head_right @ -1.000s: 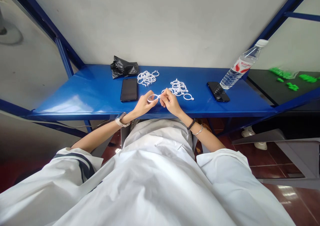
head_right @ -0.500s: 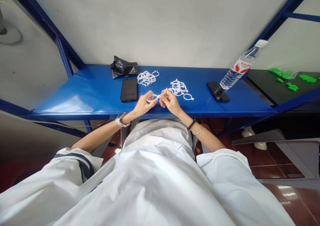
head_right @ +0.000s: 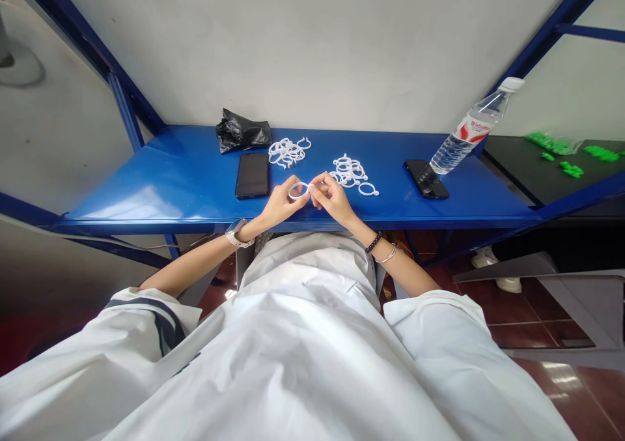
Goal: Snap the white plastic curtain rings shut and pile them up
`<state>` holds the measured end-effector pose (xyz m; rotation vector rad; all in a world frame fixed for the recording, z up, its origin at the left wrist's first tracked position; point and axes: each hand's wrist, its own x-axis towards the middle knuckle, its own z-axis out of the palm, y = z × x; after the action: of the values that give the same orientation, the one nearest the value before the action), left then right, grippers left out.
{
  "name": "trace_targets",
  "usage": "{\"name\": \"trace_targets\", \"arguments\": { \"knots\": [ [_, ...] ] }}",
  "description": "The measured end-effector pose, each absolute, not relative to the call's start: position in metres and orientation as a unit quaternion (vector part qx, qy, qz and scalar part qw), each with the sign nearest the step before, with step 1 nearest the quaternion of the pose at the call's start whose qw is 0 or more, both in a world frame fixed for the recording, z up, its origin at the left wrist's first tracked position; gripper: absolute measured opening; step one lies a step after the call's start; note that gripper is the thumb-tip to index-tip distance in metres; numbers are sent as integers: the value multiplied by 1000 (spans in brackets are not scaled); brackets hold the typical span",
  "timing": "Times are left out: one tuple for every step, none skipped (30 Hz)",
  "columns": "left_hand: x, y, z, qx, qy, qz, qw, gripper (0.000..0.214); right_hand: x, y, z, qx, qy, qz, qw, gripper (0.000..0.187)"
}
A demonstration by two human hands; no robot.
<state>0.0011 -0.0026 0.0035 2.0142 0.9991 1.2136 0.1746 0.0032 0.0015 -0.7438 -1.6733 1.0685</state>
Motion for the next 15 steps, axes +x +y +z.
{"name": "trace_targets", "arguments": {
  "knots": [
    [1, -2, 3, 755, 374, 454, 289, 41, 174, 3, 1, -306, -688, 439, 490, 44],
    [1, -2, 3, 755, 375, 453, 290, 41, 174, 3, 1, -306, -688, 438, 492, 44],
    [1, -2, 3, 755, 375, 453, 290, 42, 174, 4, 1, -308, -687, 437, 492, 44],
    [1, -2, 2, 754, 375, 453, 292, 42, 174, 4, 1, -311, -687, 435, 492, 44],
    [1, -2, 2, 753, 375, 454, 294, 42, 175, 4, 1, -314, -686, 434, 492, 45],
    [1, -2, 2, 752, 375, 454, 296, 43, 175, 4, 1, -318, -686, 432, 492, 45],
    [1, -2, 2, 751, 375, 453, 299, 43, 175, 4, 1, -321, -686, 430, 492, 45],
    [1, -2, 1, 751, 376, 452, 301, 43, 175, 4, 1, -323, -686, 427, 493, 44],
    [1, -1, 1, 750, 376, 451, 304, 43, 175, 4, 0, -324, -687, 424, 494, 44],
    [1, -1, 1, 750, 377, 450, 306, 42, 175, 4, 0, -324, -688, 420, 495, 43],
    [1, -1, 1, 749, 376, 450, 309, 42, 175, 4, -1, -325, -691, 414, 496, 42],
    [1, 0, 1, 749, 376, 448, 311, 41, 175, 4, -1, -327, -694, 406, 497, 41],
    [1, 0, 0, 749, 377, 446, 314, 39, 175, 4, -1, -331, -698, 393, 499, 40],
    [1, 0, 0, 749, 377, 443, 315, 38, 176, 3, -1, -336, -703, 375, 502, 38],
    [1, 0, -1, 750, 379, 440, 315, 36, 177, 3, 0, -344, -710, 350, 505, 36]
  ]
}}
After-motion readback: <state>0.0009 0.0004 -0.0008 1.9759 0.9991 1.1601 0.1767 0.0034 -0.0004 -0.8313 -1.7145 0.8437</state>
